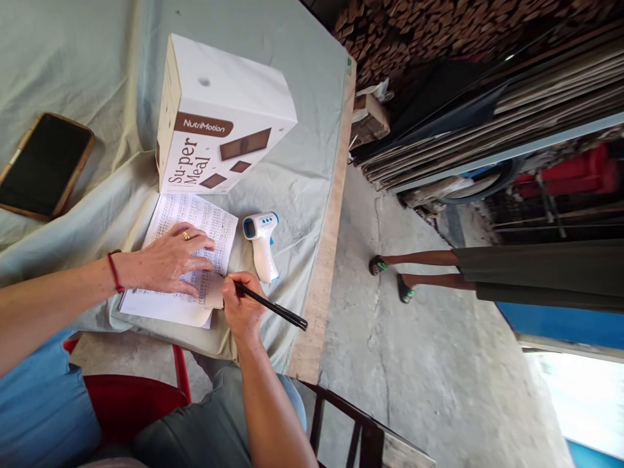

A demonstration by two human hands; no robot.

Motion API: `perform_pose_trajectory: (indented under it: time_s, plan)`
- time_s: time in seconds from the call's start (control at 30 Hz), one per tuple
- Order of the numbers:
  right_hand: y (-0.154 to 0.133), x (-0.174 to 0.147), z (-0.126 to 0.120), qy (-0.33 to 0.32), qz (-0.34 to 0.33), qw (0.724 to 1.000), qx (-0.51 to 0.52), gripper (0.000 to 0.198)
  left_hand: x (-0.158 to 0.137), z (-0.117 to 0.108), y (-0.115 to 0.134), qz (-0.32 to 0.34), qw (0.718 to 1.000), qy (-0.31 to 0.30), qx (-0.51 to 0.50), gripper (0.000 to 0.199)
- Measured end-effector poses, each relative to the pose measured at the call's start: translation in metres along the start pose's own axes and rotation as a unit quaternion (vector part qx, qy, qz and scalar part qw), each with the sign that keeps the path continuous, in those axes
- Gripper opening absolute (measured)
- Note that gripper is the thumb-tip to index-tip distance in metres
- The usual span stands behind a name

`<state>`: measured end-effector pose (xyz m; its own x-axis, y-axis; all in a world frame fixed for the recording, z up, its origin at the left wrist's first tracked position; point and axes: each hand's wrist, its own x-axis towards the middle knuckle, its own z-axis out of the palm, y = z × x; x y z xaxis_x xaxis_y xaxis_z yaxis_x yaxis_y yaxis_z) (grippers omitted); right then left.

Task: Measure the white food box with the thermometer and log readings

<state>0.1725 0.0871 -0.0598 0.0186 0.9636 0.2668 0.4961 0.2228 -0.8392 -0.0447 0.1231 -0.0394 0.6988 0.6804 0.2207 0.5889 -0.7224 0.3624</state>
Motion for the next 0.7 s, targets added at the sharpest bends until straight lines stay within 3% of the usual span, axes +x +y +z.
perform_pose_trajectory:
  time_s: [0.23,0.5,0.63,0.7]
  plan:
    - [0.005,-0.002,0.002,0.018,-0.007,1.0,-0.009,0.008,0.0,0.0,0.0,-0.001,1.0,0.0,-0.009,0.047]
    - [0.007,0.0,-0.006,0.032,-0.116,0.99,-0.075,0.008,0.001,-0.002,0.0,-0.008,1.0,0.002,-0.024,0.042]
    - [0.02,0.01,-0.009,-0.009,-0.193,0.971,-0.144,0.032,0.0,-0.009,-0.001,-0.018,0.999,0.0,-0.05,0.027]
    - [0.026,0.016,-0.005,-0.039,-0.218,0.96,-0.17,0.042,-0.002,-0.016,-0.005,-0.046,0.997,0.031,-0.058,0.026]
